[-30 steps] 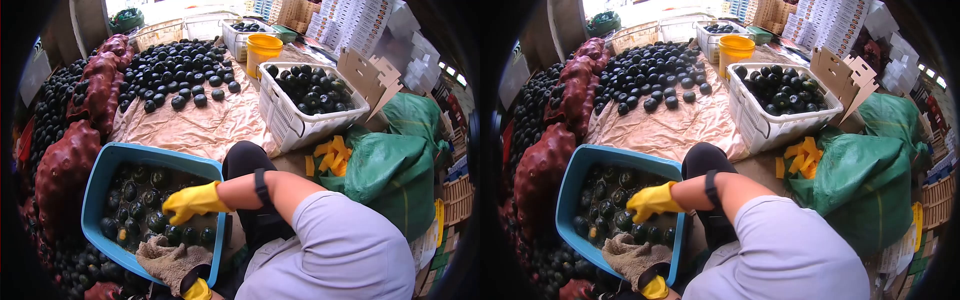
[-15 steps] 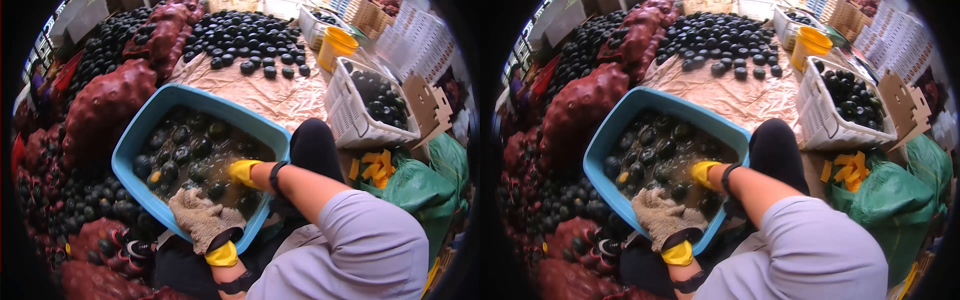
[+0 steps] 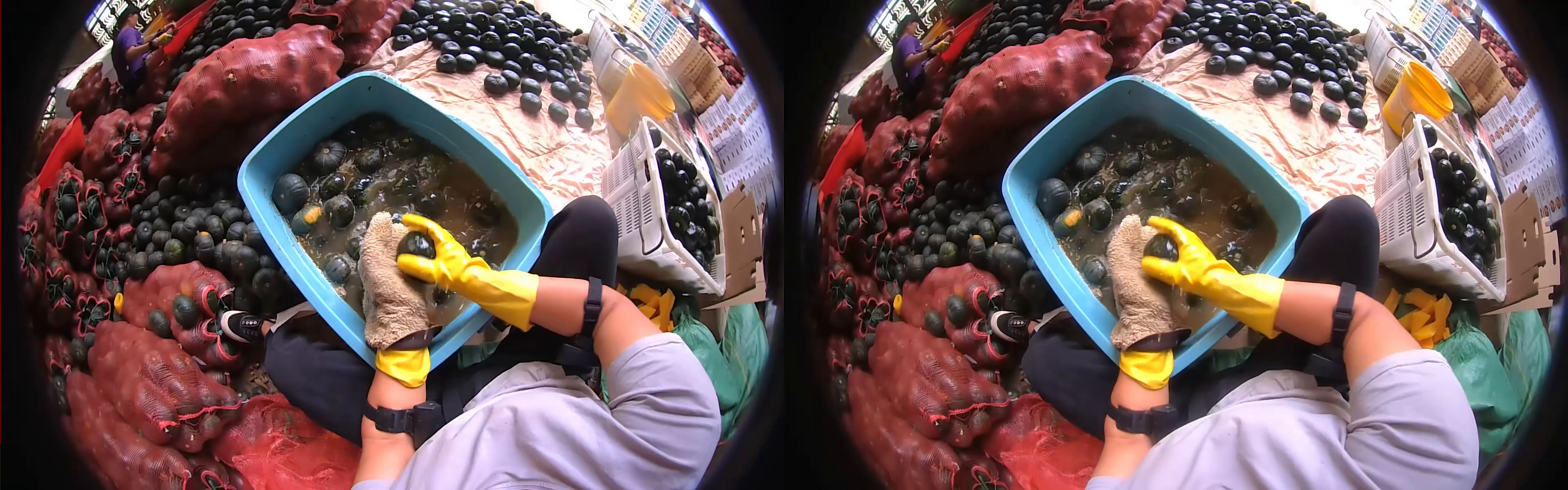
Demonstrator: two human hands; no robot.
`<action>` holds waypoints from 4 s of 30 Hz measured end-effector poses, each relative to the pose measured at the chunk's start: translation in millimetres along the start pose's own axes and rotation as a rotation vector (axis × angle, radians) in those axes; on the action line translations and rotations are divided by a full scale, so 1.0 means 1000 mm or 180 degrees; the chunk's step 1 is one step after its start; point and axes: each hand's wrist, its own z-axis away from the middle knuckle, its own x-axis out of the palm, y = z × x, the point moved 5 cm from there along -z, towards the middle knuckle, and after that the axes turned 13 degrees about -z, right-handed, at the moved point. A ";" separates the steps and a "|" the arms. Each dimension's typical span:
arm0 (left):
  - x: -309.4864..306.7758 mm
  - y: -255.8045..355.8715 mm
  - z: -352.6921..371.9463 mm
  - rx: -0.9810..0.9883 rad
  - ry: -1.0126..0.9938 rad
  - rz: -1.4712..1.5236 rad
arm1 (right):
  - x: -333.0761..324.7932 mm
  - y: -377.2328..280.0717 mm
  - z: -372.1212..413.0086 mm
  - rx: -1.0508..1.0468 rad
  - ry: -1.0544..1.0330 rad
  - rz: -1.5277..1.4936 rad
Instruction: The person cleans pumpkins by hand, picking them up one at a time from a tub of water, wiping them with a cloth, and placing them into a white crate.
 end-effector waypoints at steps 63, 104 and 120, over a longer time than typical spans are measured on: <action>-0.013 0.021 0.008 0.0316 -0.0188 -0.0960 | -0.001 -0.073 0.016 0.0850 -0.1219 0.0528; -0.120 0.007 -0.037 0.0119 -0.0005 0.0113 | 0.014 0.051 -0.122 0.0908 -0.1776 0.0715; -0.005 -0.059 -0.001 -0.1089 -0.1225 0.3021 | 0.022 -0.075 0.046 -0.1670 -0.0774 0.1306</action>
